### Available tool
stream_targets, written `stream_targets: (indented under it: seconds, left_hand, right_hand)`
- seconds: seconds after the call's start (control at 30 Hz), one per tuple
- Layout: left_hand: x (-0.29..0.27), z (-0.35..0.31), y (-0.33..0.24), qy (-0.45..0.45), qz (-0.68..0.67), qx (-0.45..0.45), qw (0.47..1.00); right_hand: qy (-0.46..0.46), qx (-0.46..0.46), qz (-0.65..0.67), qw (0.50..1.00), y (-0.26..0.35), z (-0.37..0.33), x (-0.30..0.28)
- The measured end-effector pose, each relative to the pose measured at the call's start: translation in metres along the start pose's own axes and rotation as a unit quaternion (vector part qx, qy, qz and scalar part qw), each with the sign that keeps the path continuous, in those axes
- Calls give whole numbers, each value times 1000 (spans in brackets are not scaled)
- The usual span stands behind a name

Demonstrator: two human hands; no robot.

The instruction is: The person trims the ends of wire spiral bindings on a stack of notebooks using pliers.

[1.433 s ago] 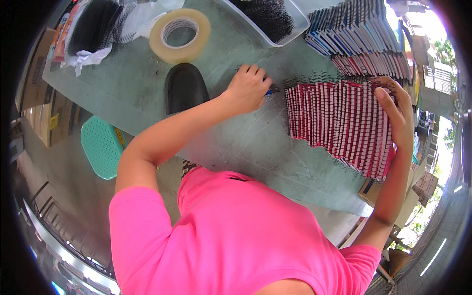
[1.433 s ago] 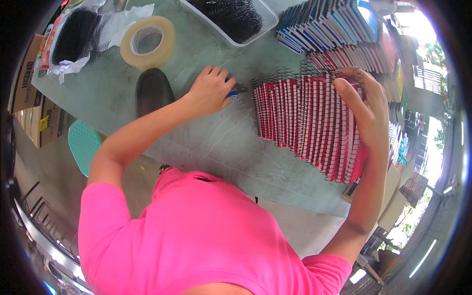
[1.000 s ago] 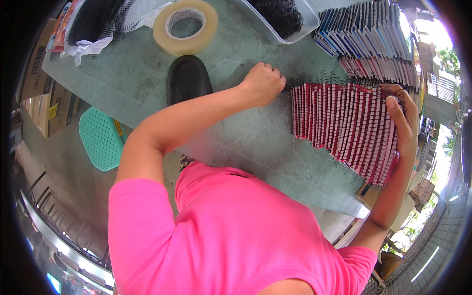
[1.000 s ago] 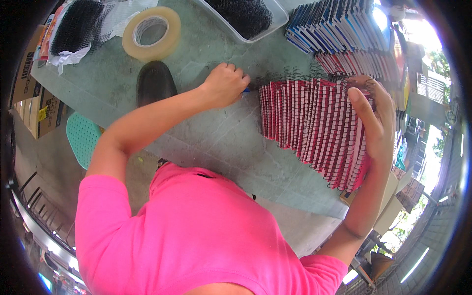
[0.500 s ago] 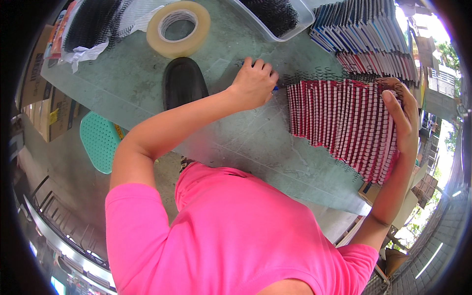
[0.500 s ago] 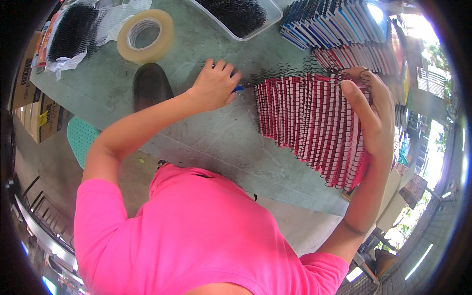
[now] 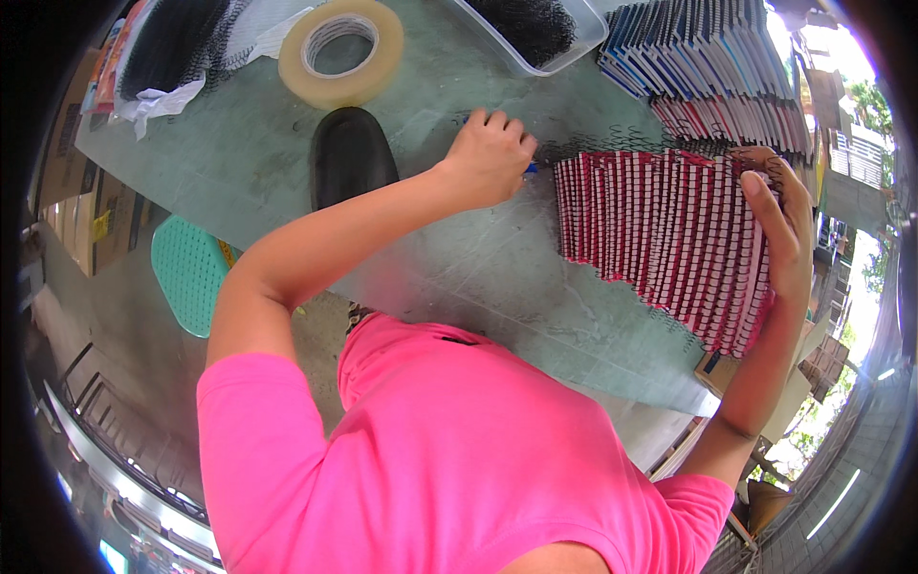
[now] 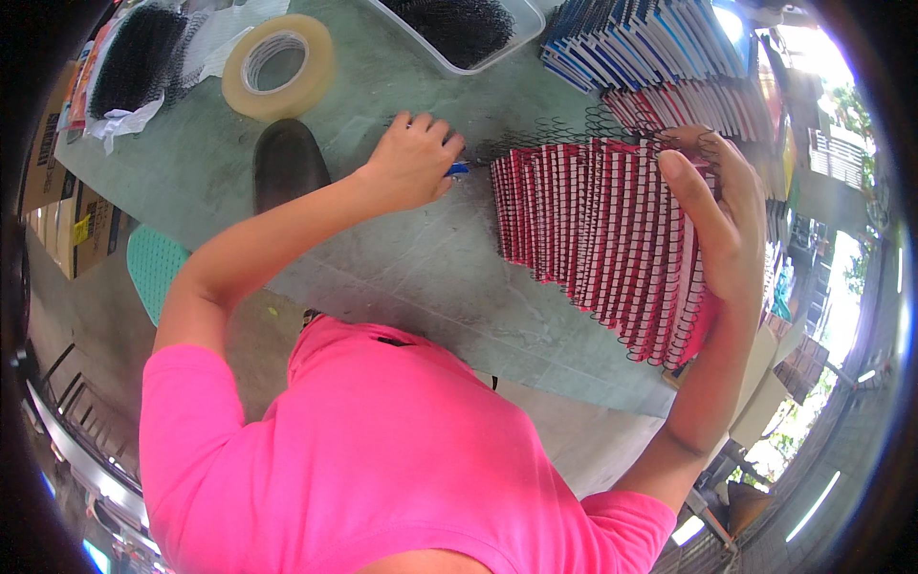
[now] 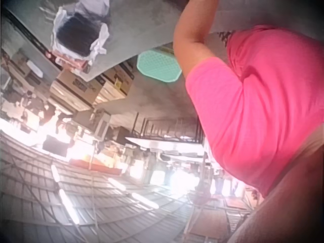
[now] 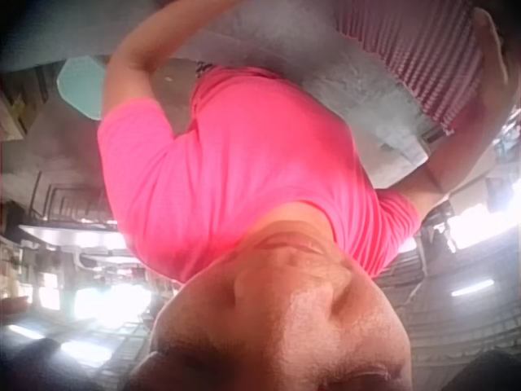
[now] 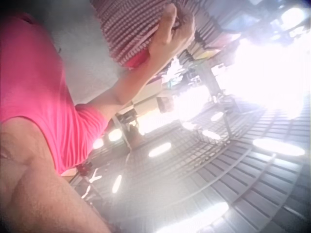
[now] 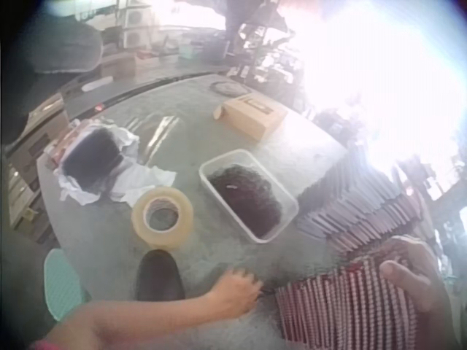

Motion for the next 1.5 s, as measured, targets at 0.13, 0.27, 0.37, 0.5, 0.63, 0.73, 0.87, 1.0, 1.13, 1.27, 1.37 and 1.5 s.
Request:
stream_targets:
  seconds: [0.13,0.27,0.37,0.5,0.63,0.73,0.87,1.0,1.13,1.27,1.37,1.5]
  left_hand:
    - [-11,1,-2,-29,19,9,999]
    - [-5,7,-3,-9,-12,16,1000]
    - [8,8,5,50,-80,-19,995]
    - [12,1,12,23,-104,-28,994]
    - [-11,-1,4,-47,-38,19,998]
    - [-12,3,3,-71,-30,24,997]
    - [-4,7,2,-35,-51,24,998]
    - [14,11,11,42,-114,-32,992]
    - [2,5,11,-9,-111,1,994]
    - [-19,1,2,-82,-52,33,995]
    - [-17,7,-1,-79,-52,46,994]
    - [2,14,5,10,-107,-12,994]
  right_hand:
    - [-9,-1,-13,1000,3,0,-2]
    - [-10,5,-9,1000,1,0,-2]
    - [-10,3,-4,1000,2,0,-1]
    - [-7,3,-14,1000,3,1,0]
    - [-21,6,-24,999,2,-2,-5]
    - [-13,7,-21,1000,3,-1,-3]
    - [-12,8,-8,1000,3,0,0]
    - [-8,-10,-26,1000,6,0,-2]
    - [-5,-11,-32,999,4,0,-3]
    - [-43,-6,-49,998,2,-2,-6]
    - [-18,-16,-41,999,1,1,-3]
    - [-36,-17,-54,998,4,0,-5]
Point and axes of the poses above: each hand's wrist, its own z-axis towards the middle knuckle, its own x-axis out of the palm, y = z × x, the point moved 8 cm from there along z, towards the middle knuckle, and after that the axes turned 15 degrees about -z, right-handed, at the moved point
